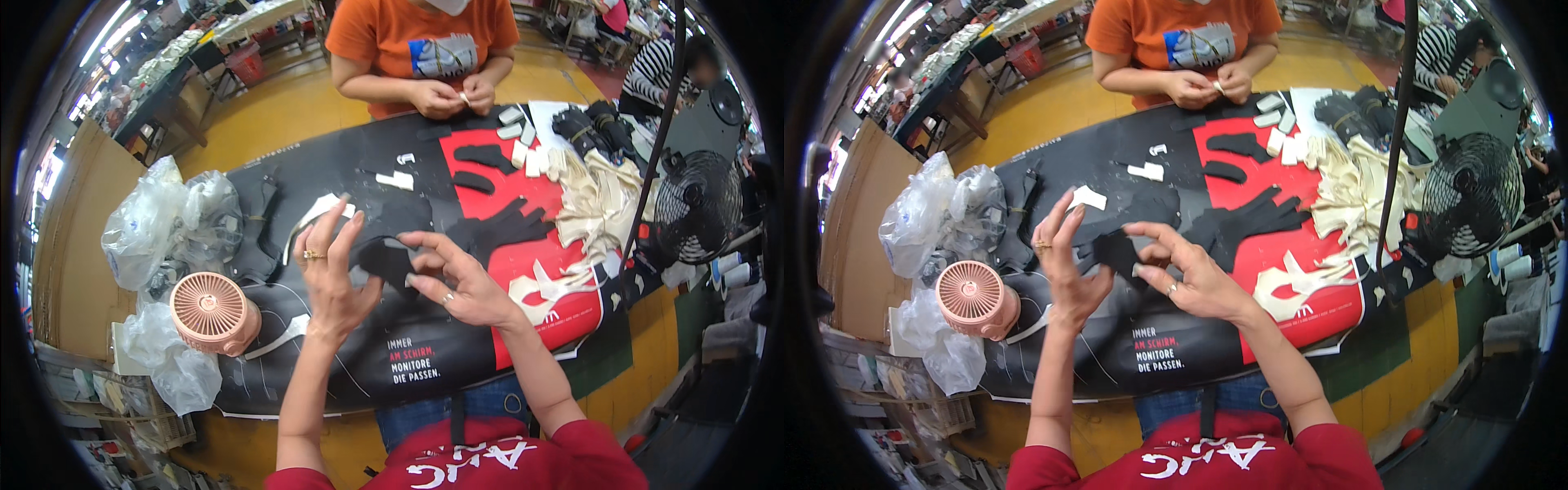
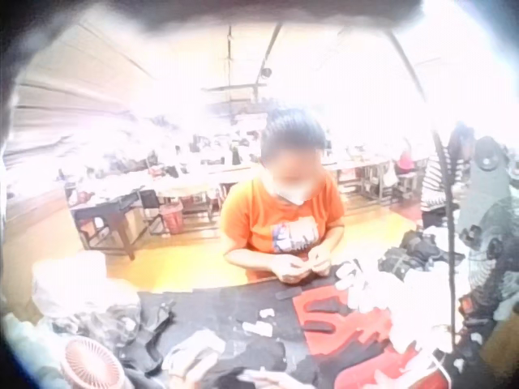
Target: The person assembles gloves by hand at a workstation. They pick black glove pieces and white inserts, align and insert the inserts into the glove pieces, and place the assembled units on the table. The process is repeated for multiple gloves.
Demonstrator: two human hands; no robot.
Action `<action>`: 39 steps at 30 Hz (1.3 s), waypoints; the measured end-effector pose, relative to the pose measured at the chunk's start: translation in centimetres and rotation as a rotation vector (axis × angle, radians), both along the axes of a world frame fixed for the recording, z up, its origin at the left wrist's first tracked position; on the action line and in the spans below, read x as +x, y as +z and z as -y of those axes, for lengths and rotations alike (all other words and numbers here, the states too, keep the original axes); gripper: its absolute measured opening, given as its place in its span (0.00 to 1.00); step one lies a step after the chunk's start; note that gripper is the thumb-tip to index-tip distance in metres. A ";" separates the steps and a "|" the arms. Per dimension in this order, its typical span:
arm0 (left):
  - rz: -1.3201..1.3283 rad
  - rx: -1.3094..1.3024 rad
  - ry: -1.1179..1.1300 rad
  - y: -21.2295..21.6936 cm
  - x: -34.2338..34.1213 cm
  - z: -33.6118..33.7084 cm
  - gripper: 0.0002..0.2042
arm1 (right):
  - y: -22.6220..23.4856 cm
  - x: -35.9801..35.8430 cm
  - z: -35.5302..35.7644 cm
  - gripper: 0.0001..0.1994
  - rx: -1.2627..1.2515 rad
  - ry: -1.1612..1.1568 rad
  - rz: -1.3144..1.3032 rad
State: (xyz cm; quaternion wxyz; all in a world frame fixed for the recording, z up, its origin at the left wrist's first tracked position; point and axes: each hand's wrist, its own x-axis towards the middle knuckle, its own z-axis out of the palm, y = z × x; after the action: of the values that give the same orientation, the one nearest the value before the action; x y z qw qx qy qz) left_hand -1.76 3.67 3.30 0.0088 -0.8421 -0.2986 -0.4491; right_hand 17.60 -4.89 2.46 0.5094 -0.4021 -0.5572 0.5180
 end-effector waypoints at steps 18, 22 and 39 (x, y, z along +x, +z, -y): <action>0.597 -1.683 -0.194 -1.3 -1.3 12.7 0.06 | 0.6 -1.2 8.0 0.14 0.501 -0.408 0.881; 0.611 -1.665 -0.223 -1.3 -1.3 13.3 0.07 | -0.3 -1.7 8.6 0.13 0.553 -0.375 1.014; 0.181 -1.143 -0.097 -1.0 -0.5 13.5 0.05 | -0.9 -1.1 8.6 0.12 0.627 -0.217 1.233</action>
State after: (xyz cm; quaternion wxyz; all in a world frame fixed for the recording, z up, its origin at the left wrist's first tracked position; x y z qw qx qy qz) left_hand -2.23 -9.82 2.33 -0.4935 -0.6841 -0.4544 -0.2864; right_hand 16.50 -13.50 1.61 0.2414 -0.5100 -0.8244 -0.0437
